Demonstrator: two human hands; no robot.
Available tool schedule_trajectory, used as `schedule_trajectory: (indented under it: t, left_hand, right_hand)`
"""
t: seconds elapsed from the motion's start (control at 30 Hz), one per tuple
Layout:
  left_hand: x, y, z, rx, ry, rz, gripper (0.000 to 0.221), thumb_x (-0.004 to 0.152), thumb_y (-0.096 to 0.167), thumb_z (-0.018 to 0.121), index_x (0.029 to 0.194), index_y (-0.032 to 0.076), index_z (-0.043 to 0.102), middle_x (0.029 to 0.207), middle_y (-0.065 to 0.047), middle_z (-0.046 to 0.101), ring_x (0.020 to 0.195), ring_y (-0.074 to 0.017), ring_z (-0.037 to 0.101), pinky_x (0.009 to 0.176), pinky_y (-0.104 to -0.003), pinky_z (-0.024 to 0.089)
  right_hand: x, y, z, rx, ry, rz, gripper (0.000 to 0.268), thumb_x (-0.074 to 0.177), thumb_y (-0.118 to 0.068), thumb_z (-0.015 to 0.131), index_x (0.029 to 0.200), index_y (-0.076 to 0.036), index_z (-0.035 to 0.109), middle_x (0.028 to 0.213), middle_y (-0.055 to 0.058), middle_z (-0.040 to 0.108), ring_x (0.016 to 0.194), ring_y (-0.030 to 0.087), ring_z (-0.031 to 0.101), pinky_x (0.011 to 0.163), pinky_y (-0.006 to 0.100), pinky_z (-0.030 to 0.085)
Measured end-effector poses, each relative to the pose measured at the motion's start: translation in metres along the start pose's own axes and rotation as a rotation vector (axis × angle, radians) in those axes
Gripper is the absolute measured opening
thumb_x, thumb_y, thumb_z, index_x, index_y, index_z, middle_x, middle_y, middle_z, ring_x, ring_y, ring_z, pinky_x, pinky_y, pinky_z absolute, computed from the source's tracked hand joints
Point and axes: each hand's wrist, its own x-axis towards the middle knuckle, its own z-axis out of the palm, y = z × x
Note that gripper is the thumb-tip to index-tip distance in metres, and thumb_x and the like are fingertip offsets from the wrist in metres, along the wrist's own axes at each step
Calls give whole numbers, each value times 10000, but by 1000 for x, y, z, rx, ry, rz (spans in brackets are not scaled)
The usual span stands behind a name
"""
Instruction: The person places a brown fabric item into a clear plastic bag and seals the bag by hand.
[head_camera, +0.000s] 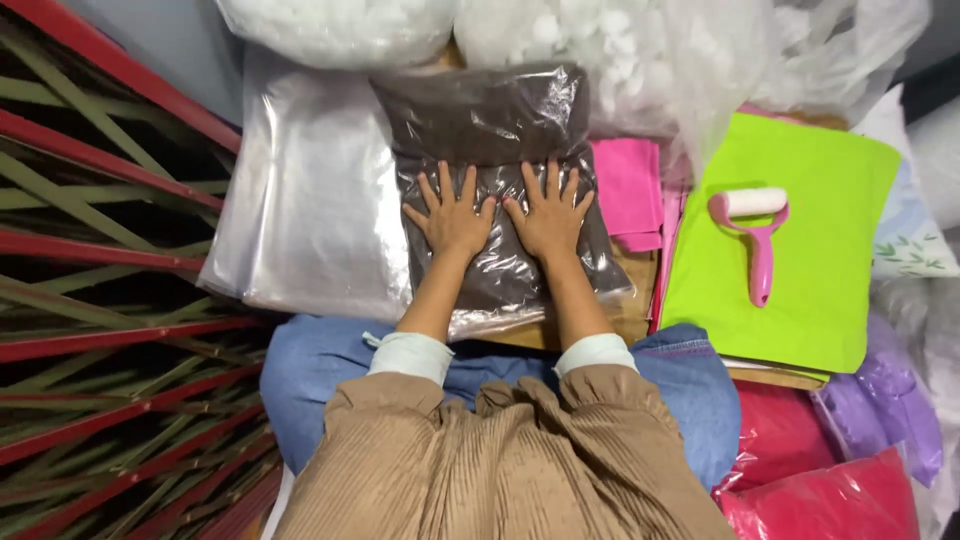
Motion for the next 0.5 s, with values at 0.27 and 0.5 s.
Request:
schedule_trajectory:
  t: [0.27,0.5]
  left_hand:
    - [-3,32,-74,-176,89,20,657,1028,548,457,1613,339,244,1701,-82,58,1523,-466,-66,1164,-735,7]
    - [59,10,-16,69,157,70,645,1054,656,432,1622,432,223,1696,-11,21,1535,-435,-14,1128,-803,118]
  right_hand:
    - [17,-22,-81,222,174,-67,590,1065,-444,587,1595,-309,366,1683,84,258,1531,467,131,1145,789,140]
    - [77,-8,-12,1,29,-106,666,1103,-641,469,1668,-409,203,1721,9,24,1551,466,44,1168,779,160]
